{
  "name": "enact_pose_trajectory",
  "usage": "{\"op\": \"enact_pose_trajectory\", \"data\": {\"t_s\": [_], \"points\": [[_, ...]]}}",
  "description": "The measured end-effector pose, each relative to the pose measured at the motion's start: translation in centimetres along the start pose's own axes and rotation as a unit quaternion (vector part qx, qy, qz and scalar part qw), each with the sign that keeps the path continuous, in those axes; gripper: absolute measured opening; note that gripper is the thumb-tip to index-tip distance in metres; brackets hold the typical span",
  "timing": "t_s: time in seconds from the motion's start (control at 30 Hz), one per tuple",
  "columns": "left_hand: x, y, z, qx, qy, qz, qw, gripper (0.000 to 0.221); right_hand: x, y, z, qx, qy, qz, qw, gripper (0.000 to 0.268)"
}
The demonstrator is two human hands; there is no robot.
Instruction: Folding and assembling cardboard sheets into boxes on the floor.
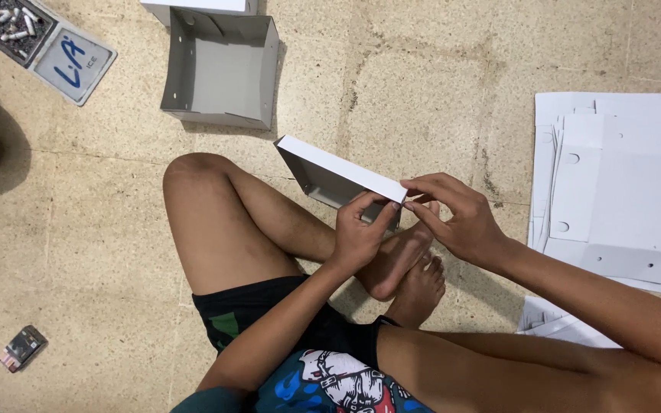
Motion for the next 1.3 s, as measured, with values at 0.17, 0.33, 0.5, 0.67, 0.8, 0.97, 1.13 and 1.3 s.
{"op": "enact_pose_trajectory", "data": {"t_s": [0.17, 0.33, 0.5, 0.67, 0.8, 0.97, 1.13, 1.3], "points": [[0.2, 0.4, 0.6, 0.014, 0.02, 0.033, 0.999, 0.009, -0.3, -0.6, -0.9, -0.001, 0.013, -0.001, 1.0, 0.028], [0.3, 1.2, 0.1, 0.028, 0.027, 0.073, 0.997, 0.008, -0.4, -0.9, -0.8, 0.008, 0.008, 0.005, 1.0, 0.027], [0.8, 1.6, 1.0, 0.06, 0.022, 0.123, 0.99, 0.012, -0.8, -0.8, -0.5, 0.042, 0.0, 0.029, 0.999, 0.028], [0.3, 1.5, 1.5, 0.091, 0.019, 0.155, 0.983, 0.014, -1.2, -0.9, 0.3, 0.065, -0.007, 0.065, 0.996, 0.025], [0.5, 1.6, 2.4, 0.084, 0.049, 0.154, 0.983, 0.014, -1.4, -1.1, -0.2, 0.078, -0.006, 0.07, 0.994, 0.025], [1.3, 1.8, 3.9, 0.096, 0.024, 0.067, 0.993, 0.027, -0.7, -0.6, 0.9, 0.059, -0.011, 0.08, 0.995, 0.021], [0.7, 1.0, 1.0, 0.07, 0.08, 0.055, 0.993, 0.01, -0.8, -1.5, -1.3, 0.019, 0.0, 0.066, 0.998, 0.014], [-1.6, 0.7, -2.9, -0.036, 0.094, 0.112, 0.988, 0.013, 0.8, -1.3, -1.7, -0.026, 0.006, 0.023, 0.999, 0.013]]}}
Point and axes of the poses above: each hand's wrist, its own y-axis towards the middle knuckle, its own x-axis out of the back of the hand, z = x × y, the point moved 9 cm from there along y, towards the middle knuckle, and after that the axes turned 13 degrees about x, right-handed, at the moved point
